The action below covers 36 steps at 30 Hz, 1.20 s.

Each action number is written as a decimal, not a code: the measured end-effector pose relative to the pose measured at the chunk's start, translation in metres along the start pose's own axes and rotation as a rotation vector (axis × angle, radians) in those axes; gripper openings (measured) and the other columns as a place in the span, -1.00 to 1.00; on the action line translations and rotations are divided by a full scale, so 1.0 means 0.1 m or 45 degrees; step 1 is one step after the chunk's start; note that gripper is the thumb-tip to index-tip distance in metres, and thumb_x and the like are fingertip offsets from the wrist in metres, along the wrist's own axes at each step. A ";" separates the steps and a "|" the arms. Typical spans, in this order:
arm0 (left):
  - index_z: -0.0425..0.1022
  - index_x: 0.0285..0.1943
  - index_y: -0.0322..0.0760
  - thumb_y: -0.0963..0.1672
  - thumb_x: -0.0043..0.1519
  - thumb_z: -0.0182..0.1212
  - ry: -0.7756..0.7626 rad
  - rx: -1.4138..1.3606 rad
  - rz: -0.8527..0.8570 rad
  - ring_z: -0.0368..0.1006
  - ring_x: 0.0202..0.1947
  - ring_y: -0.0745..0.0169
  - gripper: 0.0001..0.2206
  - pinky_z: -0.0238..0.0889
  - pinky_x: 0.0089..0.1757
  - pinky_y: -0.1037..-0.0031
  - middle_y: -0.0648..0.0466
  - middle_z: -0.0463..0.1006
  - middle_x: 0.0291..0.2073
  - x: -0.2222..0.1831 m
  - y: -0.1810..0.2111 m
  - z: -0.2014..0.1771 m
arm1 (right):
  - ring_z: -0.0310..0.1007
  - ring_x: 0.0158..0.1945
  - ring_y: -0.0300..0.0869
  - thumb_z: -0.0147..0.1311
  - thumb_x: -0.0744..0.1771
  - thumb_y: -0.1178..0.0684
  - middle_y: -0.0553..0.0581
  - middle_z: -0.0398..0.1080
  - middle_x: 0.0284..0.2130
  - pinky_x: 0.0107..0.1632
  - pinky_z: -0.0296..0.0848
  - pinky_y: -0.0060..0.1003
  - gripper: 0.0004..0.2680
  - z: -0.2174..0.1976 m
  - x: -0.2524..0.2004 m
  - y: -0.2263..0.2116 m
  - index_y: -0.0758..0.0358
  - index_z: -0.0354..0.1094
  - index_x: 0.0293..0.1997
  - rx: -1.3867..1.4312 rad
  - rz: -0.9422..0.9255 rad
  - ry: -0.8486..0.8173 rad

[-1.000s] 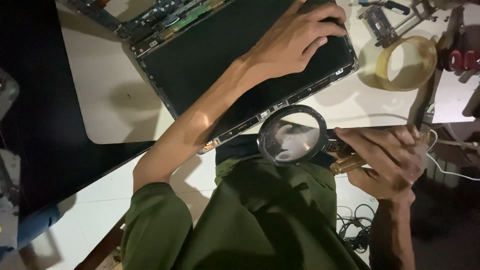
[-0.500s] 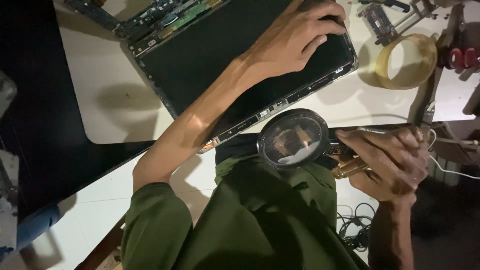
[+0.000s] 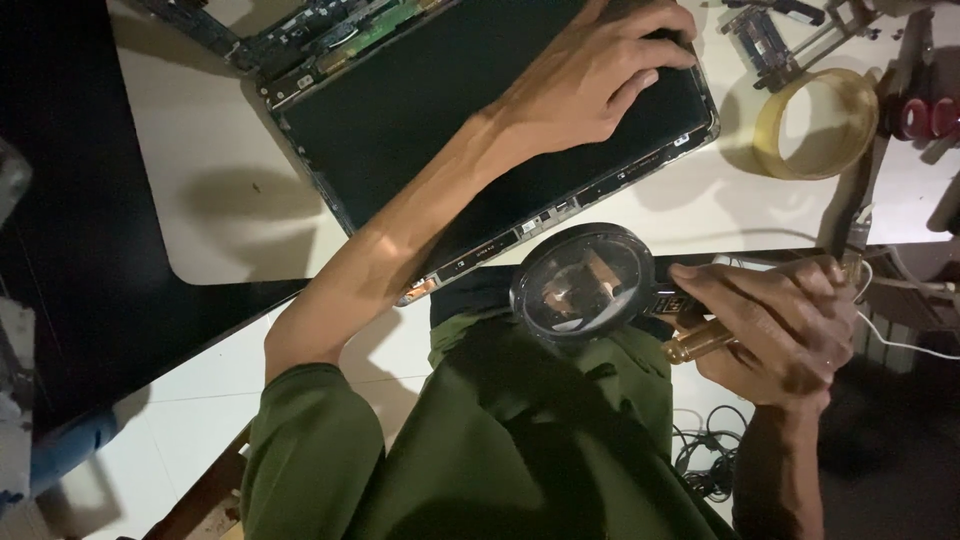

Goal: Reassembling a laptop by inspecting the internal components with a magnifying glass and then manually fitting the screen bezel.

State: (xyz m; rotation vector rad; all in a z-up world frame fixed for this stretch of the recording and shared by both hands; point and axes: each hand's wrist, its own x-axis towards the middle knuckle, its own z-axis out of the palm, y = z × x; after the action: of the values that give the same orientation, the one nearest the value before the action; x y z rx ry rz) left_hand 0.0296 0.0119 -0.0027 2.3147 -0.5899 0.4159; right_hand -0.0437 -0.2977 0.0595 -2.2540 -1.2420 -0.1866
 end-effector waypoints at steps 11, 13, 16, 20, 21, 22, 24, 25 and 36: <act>0.62 0.02 -0.28 -0.37 0.19 0.18 0.035 -0.048 0.032 0.41 0.07 0.17 -0.70 0.12 0.22 0.18 0.19 0.44 0.05 0.01 0.02 -0.04 | 0.28 -0.23 -0.19 0.48 0.19 0.15 0.05 0.58 -0.25 0.13 0.25 -0.08 -0.76 -0.03 0.12 -0.18 0.19 0.63 -0.11 0.030 0.071 -0.001; 0.63 0.02 -0.28 -0.37 0.19 0.18 0.042 -0.031 0.029 0.41 0.08 0.18 -0.70 0.14 0.22 0.20 0.19 0.44 0.06 0.01 0.01 -0.03 | 0.28 -0.23 -0.20 0.47 0.20 0.16 0.05 0.59 -0.24 0.12 0.26 -0.11 -0.78 -0.02 0.09 -0.13 0.18 0.63 -0.11 0.032 0.060 -0.010; 0.65 0.01 -0.28 -0.37 0.20 0.19 0.045 -0.044 0.026 0.44 0.04 0.16 -0.70 0.13 0.23 0.18 0.19 0.47 0.04 0.01 0.01 -0.03 | 0.26 -0.26 -0.19 0.40 0.19 0.11 0.06 0.57 -0.24 0.05 0.27 -0.09 -0.76 -0.01 0.09 -0.10 0.21 0.64 -0.09 0.007 -0.032 -0.047; 0.61 0.03 -0.27 -0.35 0.19 0.19 0.036 -0.053 0.029 0.41 0.05 0.18 -0.71 0.13 0.17 0.19 0.20 0.43 0.05 0.00 0.03 -0.06 | 0.23 -0.29 -0.19 0.45 0.21 0.12 0.06 0.60 -0.25 0.04 0.23 -0.12 -0.78 0.00 0.12 -0.14 0.22 0.64 -0.11 0.022 -0.014 -0.003; 0.61 0.03 -0.27 -0.35 0.20 0.20 0.036 -0.058 0.034 0.40 0.06 0.17 -0.71 0.12 0.17 0.17 0.20 0.42 0.05 0.01 0.03 -0.07 | 0.23 -0.32 -0.22 0.45 0.22 0.15 0.08 0.62 -0.25 0.00 0.25 -0.16 -0.79 0.00 0.11 -0.13 0.22 0.63 -0.11 0.039 -0.023 -0.008; 0.61 0.03 -0.27 -0.35 0.20 0.20 0.035 -0.059 0.033 0.40 0.06 0.17 -0.71 0.12 0.17 0.17 0.20 0.42 0.05 0.01 0.03 -0.05 | 0.23 -0.32 -0.22 0.45 0.22 0.15 0.08 0.62 -0.25 0.00 0.25 -0.16 -0.79 0.01 0.11 -0.13 0.22 0.63 -0.11 0.039 -0.022 -0.009; 0.64 0.00 -0.29 -0.37 0.19 0.19 0.054 -0.057 0.028 0.42 0.07 0.16 -0.72 0.13 0.21 0.18 0.18 0.45 0.04 0.01 0.02 -0.03 | 0.19 -0.35 -0.25 0.49 0.26 0.18 0.04 0.61 -0.26 -0.05 0.25 -0.20 -0.84 0.04 0.09 -0.13 0.19 0.64 -0.14 0.031 -0.011 0.012; 0.64 0.00 -0.29 -0.37 0.19 0.19 0.054 -0.056 0.027 0.42 0.07 0.16 -0.72 0.13 0.21 0.18 0.18 0.45 0.04 0.01 0.01 -0.02 | 0.19 -0.35 -0.25 0.49 0.26 0.18 0.04 0.61 -0.26 -0.05 0.25 -0.20 -0.84 0.04 0.07 -0.10 0.19 0.64 -0.14 0.032 -0.012 0.012; 0.64 0.04 -0.28 -0.37 0.21 0.19 0.040 -0.037 0.024 0.41 0.06 0.17 -0.70 0.13 0.22 0.19 0.17 0.44 0.06 -0.01 -0.02 0.01 | 0.30 -0.32 -0.22 0.44 0.21 0.20 0.08 0.60 -0.29 -0.07 0.35 -0.16 -0.80 0.03 0.10 -0.17 0.22 0.64 -0.13 0.031 -0.005 -0.014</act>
State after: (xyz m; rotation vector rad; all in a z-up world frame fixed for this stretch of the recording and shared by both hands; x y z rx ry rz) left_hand 0.0296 0.0129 -0.0054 2.2724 -0.5987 0.4485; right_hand -0.0527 -0.2815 0.0678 -2.2344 -1.2484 -0.1596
